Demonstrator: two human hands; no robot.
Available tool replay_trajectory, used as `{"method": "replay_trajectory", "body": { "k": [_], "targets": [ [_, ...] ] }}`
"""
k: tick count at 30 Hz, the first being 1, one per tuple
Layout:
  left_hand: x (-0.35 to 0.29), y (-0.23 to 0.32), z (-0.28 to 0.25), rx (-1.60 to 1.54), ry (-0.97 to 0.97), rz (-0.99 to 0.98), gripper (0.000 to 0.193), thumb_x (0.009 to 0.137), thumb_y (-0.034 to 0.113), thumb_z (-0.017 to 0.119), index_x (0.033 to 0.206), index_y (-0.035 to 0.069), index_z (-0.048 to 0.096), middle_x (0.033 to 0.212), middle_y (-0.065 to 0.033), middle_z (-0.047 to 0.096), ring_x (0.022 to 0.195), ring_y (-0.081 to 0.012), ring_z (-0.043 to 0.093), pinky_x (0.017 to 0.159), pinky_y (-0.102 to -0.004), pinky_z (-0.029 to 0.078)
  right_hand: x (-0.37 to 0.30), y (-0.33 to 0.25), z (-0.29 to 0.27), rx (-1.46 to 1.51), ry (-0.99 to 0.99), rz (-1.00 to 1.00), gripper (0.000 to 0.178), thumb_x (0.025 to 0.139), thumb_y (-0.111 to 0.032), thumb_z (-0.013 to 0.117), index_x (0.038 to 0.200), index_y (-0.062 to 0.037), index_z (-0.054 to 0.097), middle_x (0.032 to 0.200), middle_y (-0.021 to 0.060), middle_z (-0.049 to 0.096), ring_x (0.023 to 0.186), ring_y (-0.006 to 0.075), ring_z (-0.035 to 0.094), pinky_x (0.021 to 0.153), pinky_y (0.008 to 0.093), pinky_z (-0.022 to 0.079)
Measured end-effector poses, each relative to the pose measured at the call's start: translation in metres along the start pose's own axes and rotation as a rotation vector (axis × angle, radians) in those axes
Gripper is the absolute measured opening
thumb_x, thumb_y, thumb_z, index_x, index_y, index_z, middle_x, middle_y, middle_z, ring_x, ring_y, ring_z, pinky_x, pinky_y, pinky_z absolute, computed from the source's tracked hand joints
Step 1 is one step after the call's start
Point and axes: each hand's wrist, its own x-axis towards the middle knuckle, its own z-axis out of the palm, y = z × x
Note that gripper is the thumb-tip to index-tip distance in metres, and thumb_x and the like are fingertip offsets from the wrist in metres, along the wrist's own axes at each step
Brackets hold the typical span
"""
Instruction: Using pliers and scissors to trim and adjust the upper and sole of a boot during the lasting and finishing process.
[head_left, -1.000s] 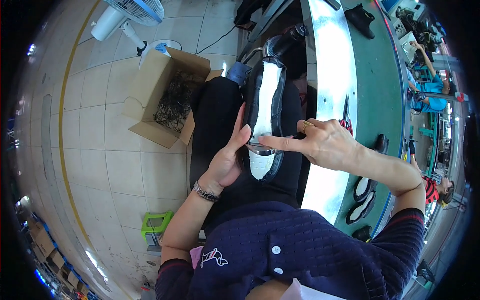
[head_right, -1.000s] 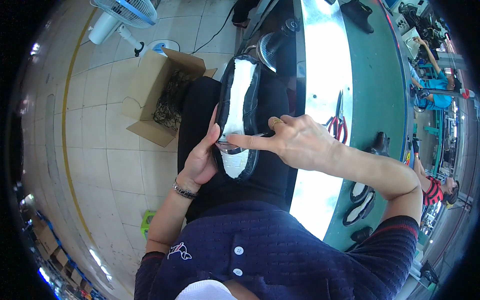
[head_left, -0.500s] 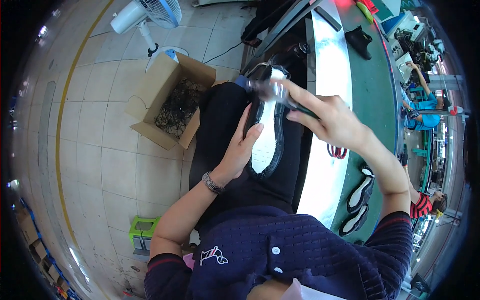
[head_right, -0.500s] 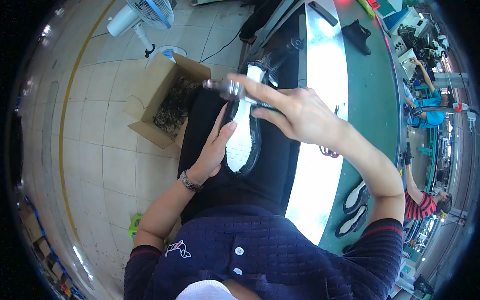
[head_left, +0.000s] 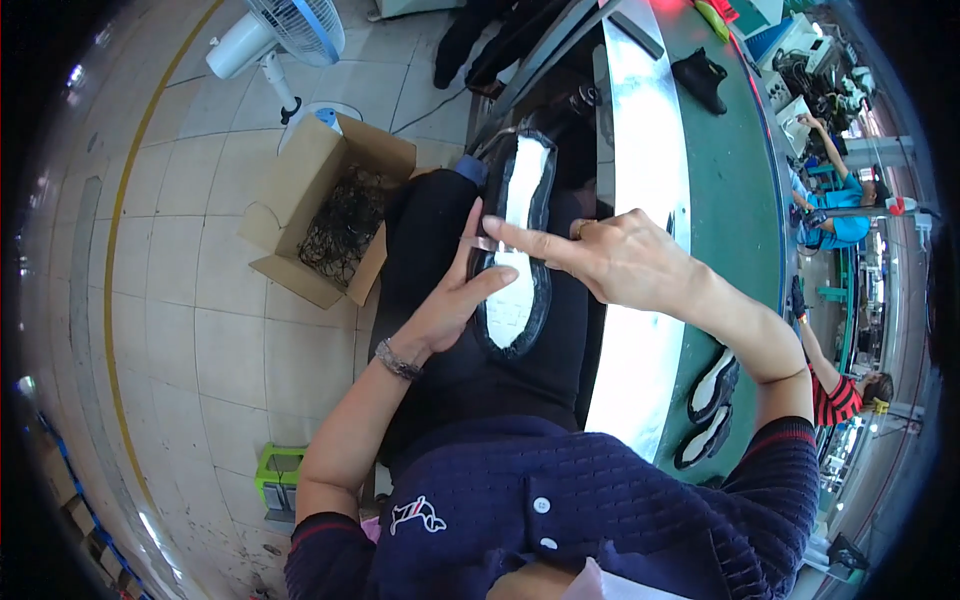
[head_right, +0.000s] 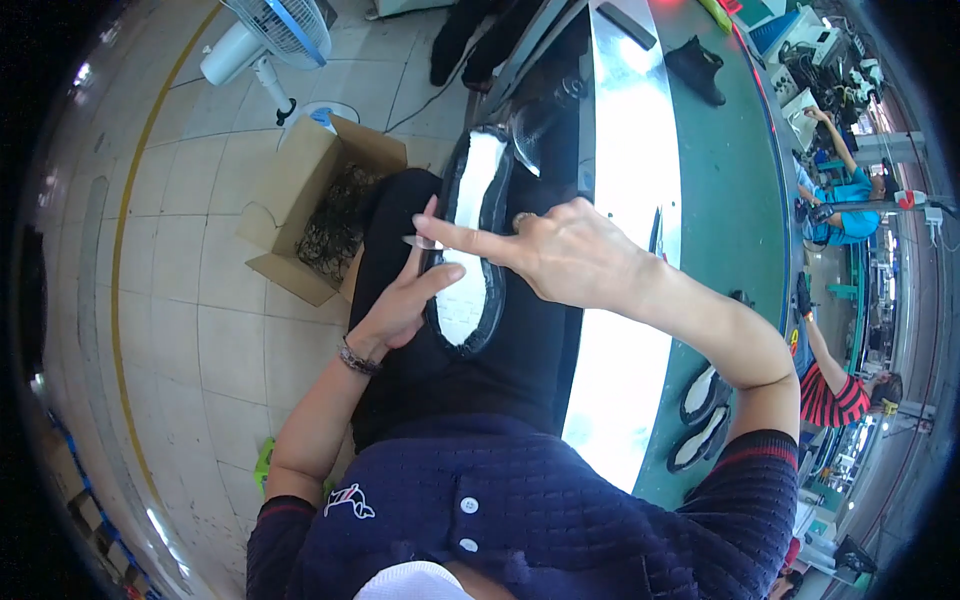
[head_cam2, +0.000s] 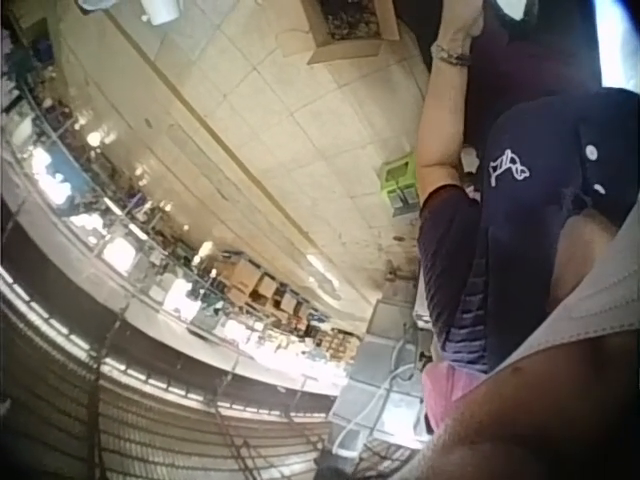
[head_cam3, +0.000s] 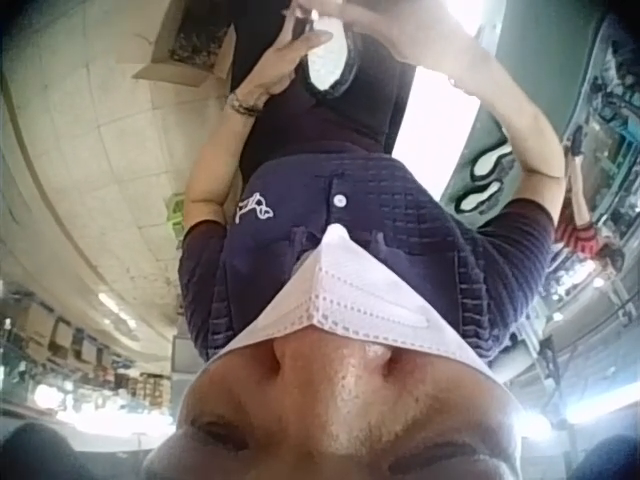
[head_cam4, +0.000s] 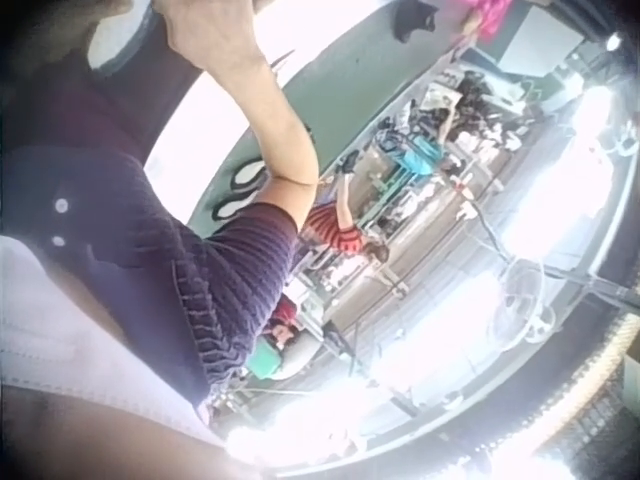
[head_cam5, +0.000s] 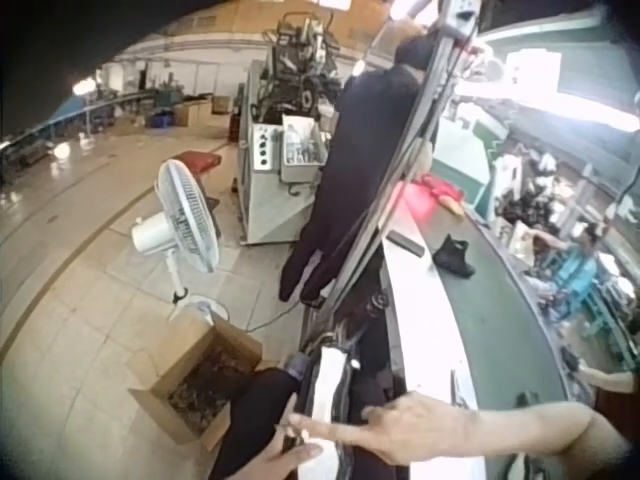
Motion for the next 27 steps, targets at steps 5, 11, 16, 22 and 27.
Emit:
{"method": "replay_trajectory", "body": {
  "k": [5, 11, 16, 22, 27],
  "targets": [
    [0.002, 0.001, 0.003, 0.002, -0.03, -0.008, 0.096, 0.092, 0.013, 0.063, 0.154, 0.023, -0.011, 0.153, -0.0123, 0.02, 0.136, -0.0197, 0.032, 0.111, -0.0353, 0.03, -0.001, -0.012, 0.026, 0.246, -0.017, 0.133, 0.073, 0.095, -0.016, 0.056, 0.154, -0.0318, 0.016, 0.051, 0.0016, 0.05, 0.035, 0.0115, 0.043, 0.033, 0.0295, 0.033],
    [-0.014, -0.022, -0.003, 0.016, 0.016, -0.054, 0.109, 0.081, 0.003, 0.074, 0.153, 0.008, -0.007, 0.145, -0.0117, 0.034, 0.131, -0.0208, 0.041, 0.106, -0.0333, 0.038, -0.009, -0.021, 0.016, 0.271, 0.149, 0.028, 0.081, 0.088, -0.004, 0.055, 0.153, -0.0326, 0.018, 0.052, 0.0028, 0.05, 0.035, 0.0121, 0.046, 0.032, 0.0285, 0.033],
    [-0.016, -0.027, -0.006, -0.035, -0.017, -0.262, 0.068, 0.083, 0.006, 0.074, 0.14, 0.004, 0.038, 0.119, -0.0057, 0.059, 0.111, -0.016, 0.058, 0.097, -0.0304, 0.046, -0.008, -0.025, 0.023, 0.099, 0.07, 0.035, 0.082, 0.087, -0.005, 0.056, 0.153, -0.0369, 0.018, 0.059, 0.0077, 0.056, 0.038, 0.0105, 0.049, 0.031, 0.027, 0.035],
    [-0.017, -0.019, 0.001, 0.191, -0.078, -0.149, 0.033, 0.09, 0.014, 0.066, 0.12, 0.001, 0.058, 0.105, -0.0058, 0.067, 0.101, -0.0143, 0.061, 0.091, -0.0296, 0.05, -0.018, -0.049, 0.028, 0.188, 0.071, -0.021, 0.08, 0.087, -0.002, 0.047, 0.152, -0.0383, 0.017, 0.069, 0.0155, 0.058, 0.045, 0.0139, 0.056, 0.037, 0.0264, 0.046],
    [-0.028, -0.023, -0.002, -0.21, -0.041, -0.076, 0.035, 0.089, 0.014, 0.065, 0.12, 0.0, 0.056, 0.11, -0.0071, 0.066, 0.101, -0.015, 0.062, 0.091, -0.0309, 0.051, -0.021, -0.056, 0.017, 0.175, 0.037, -0.078, 0.075, 0.091, -0.016, 0.05, 0.15, -0.0466, 0.016, 0.064, 0.0117, 0.053, 0.044, 0.0135, 0.055, 0.032, 0.0262, 0.04]
  ]
}}
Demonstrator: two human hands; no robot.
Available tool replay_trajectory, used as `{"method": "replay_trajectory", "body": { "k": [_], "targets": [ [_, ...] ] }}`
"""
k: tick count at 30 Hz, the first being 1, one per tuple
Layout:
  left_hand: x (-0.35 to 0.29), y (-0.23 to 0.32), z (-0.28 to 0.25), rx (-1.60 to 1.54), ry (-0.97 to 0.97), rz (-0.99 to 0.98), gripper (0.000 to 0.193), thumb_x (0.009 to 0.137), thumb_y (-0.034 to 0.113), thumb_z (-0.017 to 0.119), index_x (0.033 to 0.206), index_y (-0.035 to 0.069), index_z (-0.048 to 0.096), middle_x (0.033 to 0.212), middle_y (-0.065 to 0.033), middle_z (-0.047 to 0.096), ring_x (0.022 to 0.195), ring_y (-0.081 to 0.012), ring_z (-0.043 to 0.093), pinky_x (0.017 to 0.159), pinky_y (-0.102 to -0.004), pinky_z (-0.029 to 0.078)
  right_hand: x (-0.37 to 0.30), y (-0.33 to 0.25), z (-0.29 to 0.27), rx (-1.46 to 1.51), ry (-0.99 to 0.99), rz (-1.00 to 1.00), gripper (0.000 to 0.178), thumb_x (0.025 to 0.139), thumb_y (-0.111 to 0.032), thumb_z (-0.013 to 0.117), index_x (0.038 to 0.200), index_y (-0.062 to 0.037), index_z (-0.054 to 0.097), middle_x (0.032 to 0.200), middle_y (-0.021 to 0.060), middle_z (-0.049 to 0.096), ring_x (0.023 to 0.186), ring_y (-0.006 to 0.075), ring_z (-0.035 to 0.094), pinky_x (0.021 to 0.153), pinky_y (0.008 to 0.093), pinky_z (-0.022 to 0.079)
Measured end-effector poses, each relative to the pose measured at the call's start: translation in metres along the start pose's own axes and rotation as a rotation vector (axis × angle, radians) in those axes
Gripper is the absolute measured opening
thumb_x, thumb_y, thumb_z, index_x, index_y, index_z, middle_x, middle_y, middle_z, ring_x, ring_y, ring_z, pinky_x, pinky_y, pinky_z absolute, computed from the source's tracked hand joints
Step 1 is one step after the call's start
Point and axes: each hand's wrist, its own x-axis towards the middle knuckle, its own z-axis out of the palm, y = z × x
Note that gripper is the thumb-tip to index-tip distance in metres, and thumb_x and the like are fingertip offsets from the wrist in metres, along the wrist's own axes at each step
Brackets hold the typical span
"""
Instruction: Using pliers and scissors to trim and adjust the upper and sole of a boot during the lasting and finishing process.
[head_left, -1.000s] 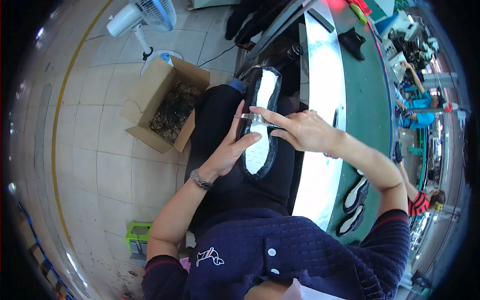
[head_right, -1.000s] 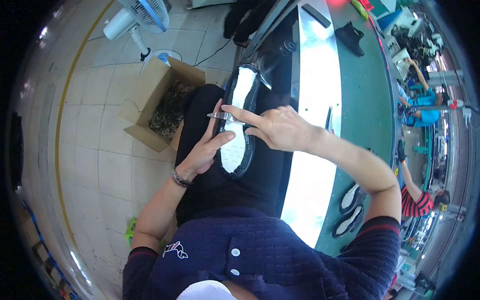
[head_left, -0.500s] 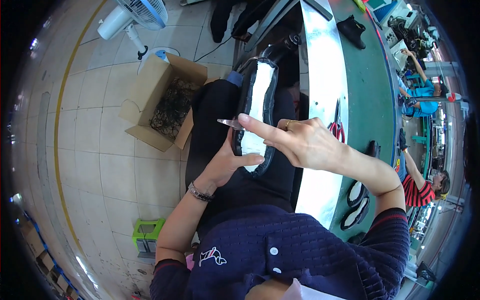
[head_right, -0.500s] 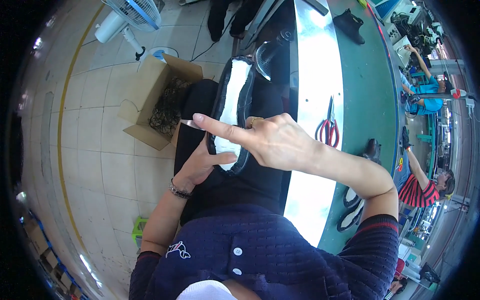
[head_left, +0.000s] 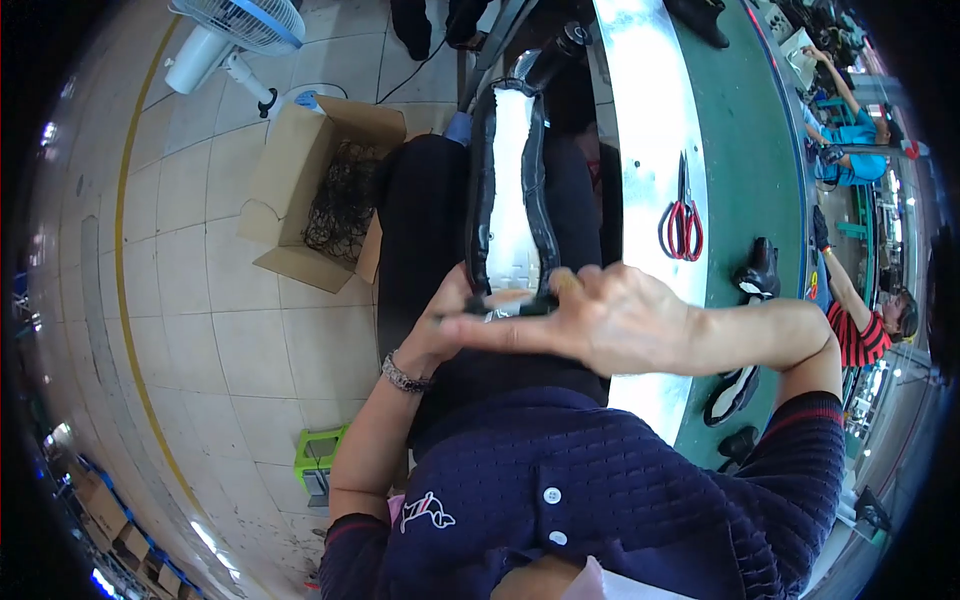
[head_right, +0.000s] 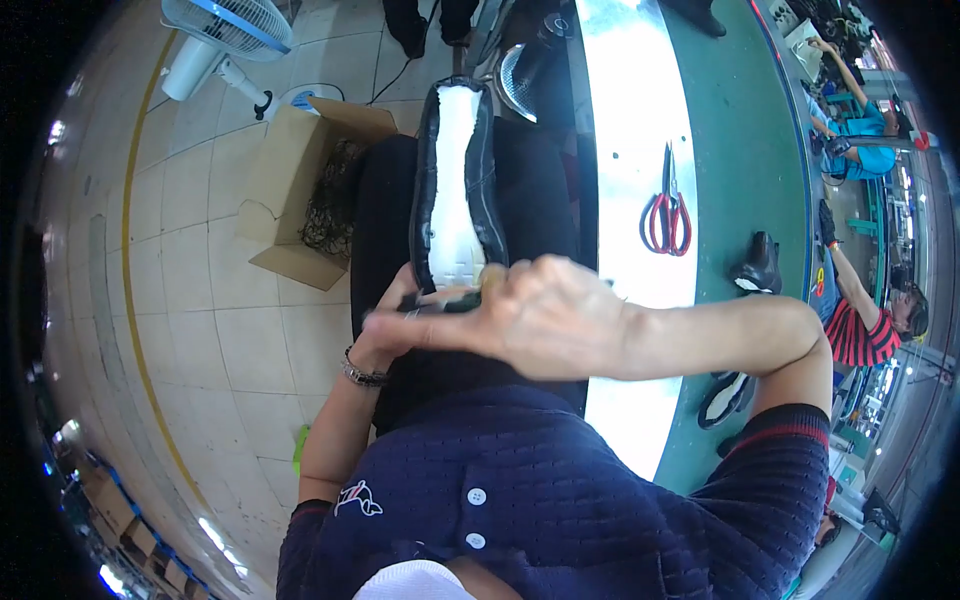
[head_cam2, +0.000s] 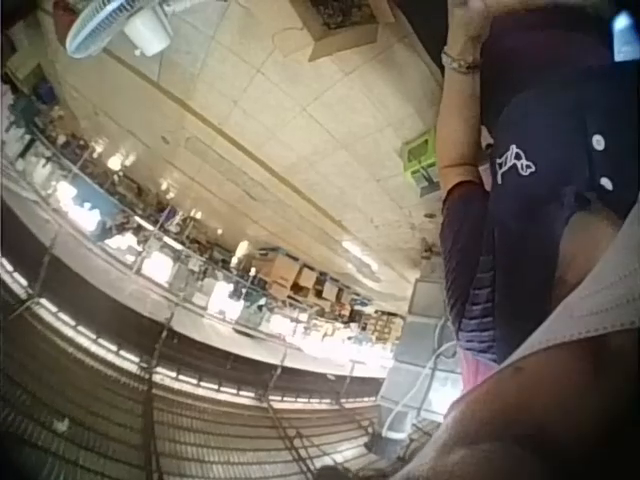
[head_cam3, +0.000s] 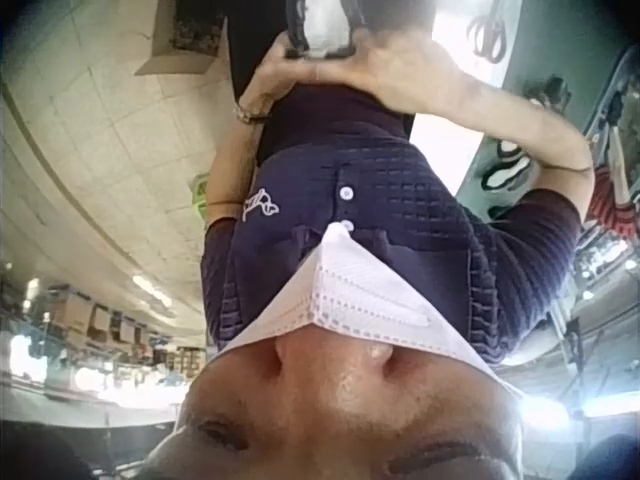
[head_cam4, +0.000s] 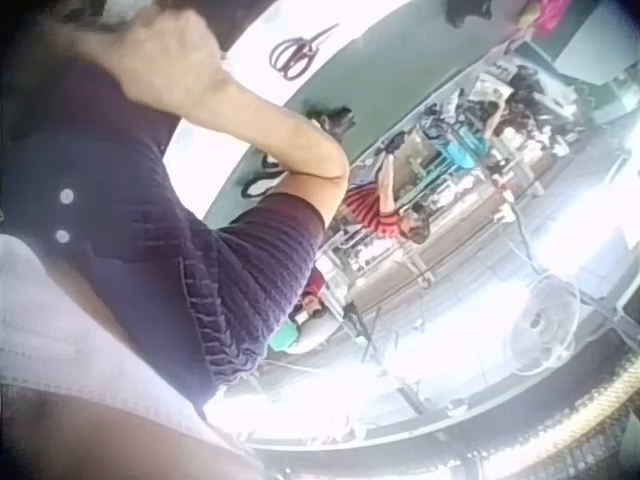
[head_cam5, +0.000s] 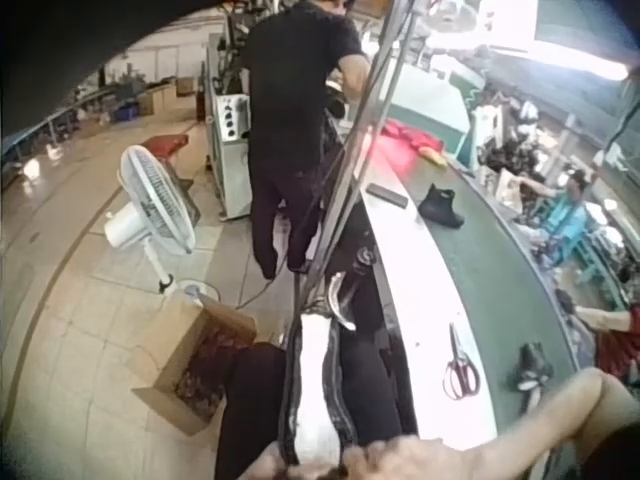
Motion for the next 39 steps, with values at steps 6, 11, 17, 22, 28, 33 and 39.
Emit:
{"method": "replay_trajectory", "body": {
  "k": [6, 11, 17, 22, 28, 33, 39],
  "targets": [
    [0.007, 0.003, -0.001, 0.457, 0.085, -0.198, 0.042, 0.081, 0.014, 0.078, 0.115, 0.0, 0.058, 0.109, -0.0066, 0.065, 0.101, -0.0137, 0.061, 0.09, -0.0296, 0.049, -0.002, 0.019, 0.021, -0.003, 0.1, 0.138, 0.082, 0.086, -0.009, 0.053, 0.151, -0.0446, 0.017, 0.064, 0.0123, 0.054, 0.045, 0.0143, 0.055, 0.032, 0.0287, 0.041],
    [0.005, 0.006, 0.002, 0.489, 0.094, -0.112, 0.033, 0.083, 0.012, 0.075, 0.112, 0.0, 0.062, 0.108, -0.0056, 0.066, 0.093, -0.0124, 0.063, 0.084, -0.0278, 0.05, -0.004, 0.003, 0.016, 0.031, 0.214, -0.046, 0.082, 0.086, -0.011, 0.054, 0.15, -0.0467, 0.018, 0.067, 0.0151, 0.054, 0.045, 0.0151, 0.055, 0.035, 0.0254, 0.043],
    [0.008, 0.02, 0.022, 0.258, 0.088, -0.053, 0.023, 0.084, 0.009, 0.074, 0.105, 0.001, 0.066, 0.098, -0.0048, 0.069, 0.089, -0.0103, 0.063, 0.08, -0.0259, 0.051, -0.005, 0.005, 0.006, 0.032, 0.15, -0.01, 0.074, 0.092, -0.005, 0.045, 0.152, -0.0396, 0.018, 0.058, 0.0084, 0.051, 0.038, 0.0089, 0.047, 0.035, 0.0224, 0.04],
    [0.009, 0.016, 0.01, 0.463, 0.042, -0.266, 0.035, 0.081, 0.008, 0.076, 0.112, 0.001, 0.063, 0.105, -0.0056, 0.067, 0.099, -0.0114, 0.062, 0.086, -0.0282, 0.052, 0.003, 0.032, 0.013, 0.166, 0.07, 0.171, 0.079, 0.088, -0.005, 0.048, 0.149, -0.0478, 0.022, 0.067, 0.0142, 0.055, 0.043, 0.0122, 0.051, 0.035, 0.0228, 0.042],
    [0.007, 0.016, 0.0, 0.488, -0.041, -0.224, 0.041, 0.084, 0.011, 0.073, 0.121, 0.002, 0.057, 0.107, -0.0067, 0.067, 0.095, -0.0137, 0.064, 0.086, -0.0281, 0.052, -0.004, 0.019, 0.014, 0.105, 0.158, 0.046, 0.074, 0.09, -0.015, 0.053, 0.148, -0.0488, 0.023, 0.063, 0.0103, 0.049, 0.041, 0.0108, 0.047, 0.033, 0.0229, 0.038],
    [0.015, 0.026, 0.001, 0.395, 0.014, -0.23, 0.068, 0.082, 0.006, 0.075, 0.141, 0.007, 0.04, 0.121, -0.0035, 0.059, 0.107, -0.0139, 0.058, 0.092, -0.0299, 0.049, 0.008, 0.062, -0.019, 0.102, 0.047, 0.144, 0.07, 0.09, -0.011, 0.051, 0.149, -0.042, 0.028, 0.055, 0.004, 0.051, 0.036, 0.0083, 0.045, 0.031, 0.0255, 0.038],
    [0.078, 0.064, 0.017, 0.043, 0.232, -0.274, 0.094, 0.082, 0.017, 0.077, 0.152, 0.016, 0.014, 0.133, -0.0039, 0.046, 0.119, -0.0147, 0.05, 0.1, -0.0333, 0.042, 0.036, 0.123, -0.008, 0.101, 0.239, 0.15, 0.07, 0.092, -0.011, 0.055, 0.149, -0.0407, 0.027, 0.048, 0.0053, 0.049, 0.038, 0.0176, 0.05, 0.034, 0.0307, 0.039]
  ]
}}
